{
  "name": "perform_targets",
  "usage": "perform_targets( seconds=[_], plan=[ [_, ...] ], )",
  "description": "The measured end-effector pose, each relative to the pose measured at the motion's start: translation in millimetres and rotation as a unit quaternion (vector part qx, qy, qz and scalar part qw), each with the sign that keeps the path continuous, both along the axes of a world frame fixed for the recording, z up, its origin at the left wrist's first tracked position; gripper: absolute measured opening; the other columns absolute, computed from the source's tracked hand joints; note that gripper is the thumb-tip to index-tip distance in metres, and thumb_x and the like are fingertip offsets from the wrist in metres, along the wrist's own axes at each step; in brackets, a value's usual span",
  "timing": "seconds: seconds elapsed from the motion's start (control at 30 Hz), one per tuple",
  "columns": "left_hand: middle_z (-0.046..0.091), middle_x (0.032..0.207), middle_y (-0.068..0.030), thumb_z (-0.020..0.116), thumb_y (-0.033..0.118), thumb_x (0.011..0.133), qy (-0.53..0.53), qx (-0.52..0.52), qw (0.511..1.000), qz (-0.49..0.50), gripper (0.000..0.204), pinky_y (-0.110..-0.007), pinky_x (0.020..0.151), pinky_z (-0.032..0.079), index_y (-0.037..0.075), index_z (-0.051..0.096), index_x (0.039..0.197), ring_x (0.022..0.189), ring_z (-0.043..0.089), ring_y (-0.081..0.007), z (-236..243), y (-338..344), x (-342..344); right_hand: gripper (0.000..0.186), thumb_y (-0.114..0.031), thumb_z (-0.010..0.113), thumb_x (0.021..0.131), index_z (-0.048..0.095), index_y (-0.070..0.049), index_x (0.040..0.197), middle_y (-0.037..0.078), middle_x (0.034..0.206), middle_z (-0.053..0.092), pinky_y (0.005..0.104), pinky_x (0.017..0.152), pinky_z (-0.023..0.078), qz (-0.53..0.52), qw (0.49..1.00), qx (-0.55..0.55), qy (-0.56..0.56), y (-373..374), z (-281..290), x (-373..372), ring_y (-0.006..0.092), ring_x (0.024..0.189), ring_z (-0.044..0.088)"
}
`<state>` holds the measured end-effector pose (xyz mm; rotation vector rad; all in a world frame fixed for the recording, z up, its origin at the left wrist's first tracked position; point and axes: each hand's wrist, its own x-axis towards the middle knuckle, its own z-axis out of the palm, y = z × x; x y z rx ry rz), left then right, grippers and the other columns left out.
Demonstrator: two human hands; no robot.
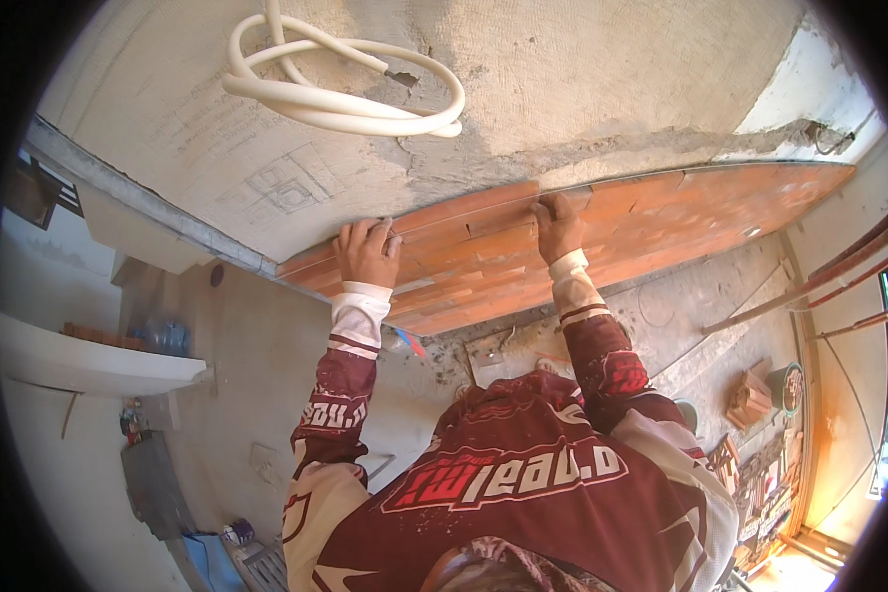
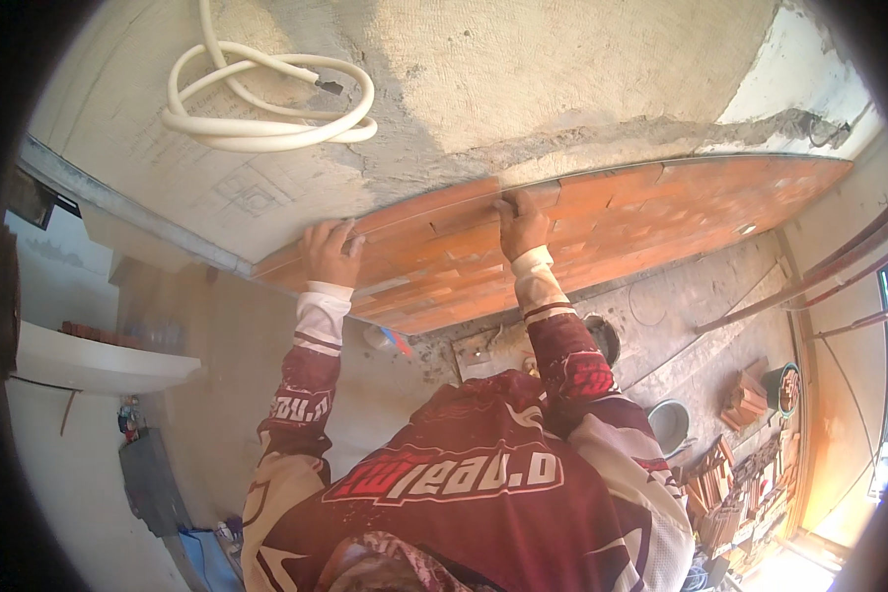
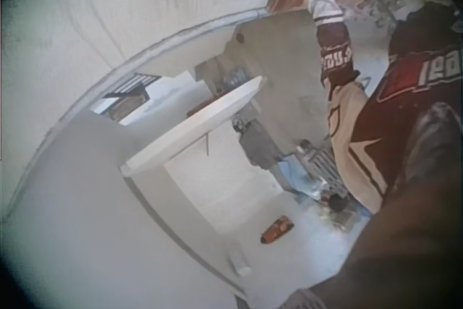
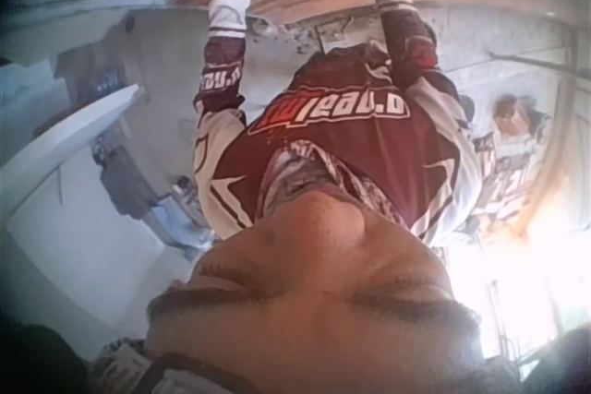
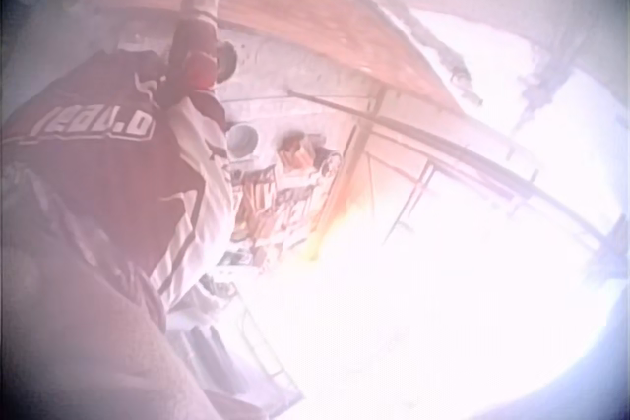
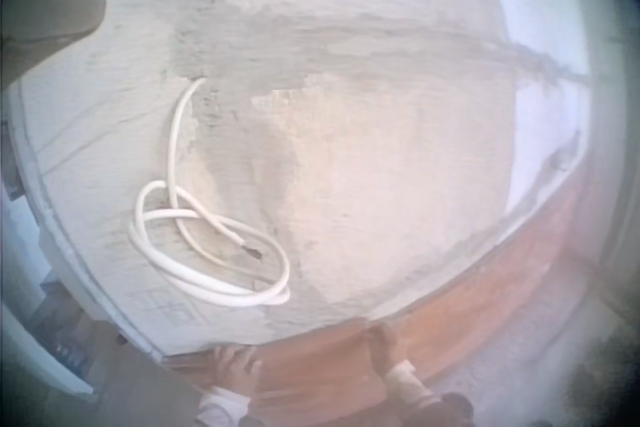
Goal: The person mixes cement in a bucket using a trowel while sitting on the floor. Then, the person places rectangular terracotta tiles onto a wall, aligning them with existing tiles and adjusting their position.
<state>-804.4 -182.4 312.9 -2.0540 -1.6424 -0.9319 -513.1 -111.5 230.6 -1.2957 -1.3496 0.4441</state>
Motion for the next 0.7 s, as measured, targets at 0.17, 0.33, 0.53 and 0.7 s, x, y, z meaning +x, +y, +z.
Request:
perform_targets(
  seconds=[0.17, 0.33, 0.53, 0.7],
  plan=[
    [0.060, 0.090, -0.0020, 0.068, 0.014, 0.076, -0.014, -0.026, 0.999, -0.012, 0.022, -0.040, 0.077, 0.039, 0.010, 0.070, 0.097, 0.089, 0.052, -0.0253, 1.2, 2.0, -7.4, 0.016, -0.019, 0.065, 0.084, 0.063, -0.005, 0.092, 0.016, 0.087, 0.067, 0.0394, 0.071, 0.051, -0.015, 1.000, 0.014, -0.005, -1.7, 0.4, -5.1, 0.0338, 0.081, 0.065],
    [0.061, 0.087, -0.0057, 0.067, 0.012, 0.078, -0.010, -0.055, 0.998, -0.018, 0.019, -0.040, 0.076, 0.041, 0.009, 0.071, 0.096, 0.084, 0.053, -0.0273, 11.3, 1.4, -8.2, 0.015, -0.018, 0.065, 0.083, 0.063, -0.006, 0.091, 0.015, 0.086, 0.067, 0.0395, 0.071, 0.050, -0.016, 1.000, -0.005, -0.001, -3.5, 1.4, -5.8, 0.0340, 0.080, 0.064],
    [0.059, 0.090, -0.0017, 0.066, 0.014, 0.080, -0.004, -0.081, 0.997, 0.003, 0.020, -0.040, 0.077, 0.039, 0.012, 0.071, 0.098, 0.090, 0.052, -0.0247, 10.4, 2.0, -7.1, 0.013, -0.015, 0.065, 0.084, 0.062, -0.007, 0.094, 0.011, 0.078, 0.067, 0.0317, 0.063, 0.050, -0.029, 0.999, 0.027, 0.005, 2.1, -9.5, -7.3, 0.0227, 0.071, 0.066],
    [0.059, 0.089, -0.0021, 0.066, 0.014, 0.079, -0.004, -0.075, 0.997, 0.000, 0.019, -0.040, 0.078, 0.040, 0.011, 0.071, 0.097, 0.090, 0.052, -0.0253, 13.8, 0.3, -5.4, 0.015, -0.014, 0.065, 0.084, 0.062, -0.004, 0.095, 0.013, 0.085, 0.067, 0.0327, 0.067, 0.052, -0.010, 0.999, 0.036, -0.007, -3.3, -9.6, -2.4, 0.0246, 0.076, 0.066]
  ],
)
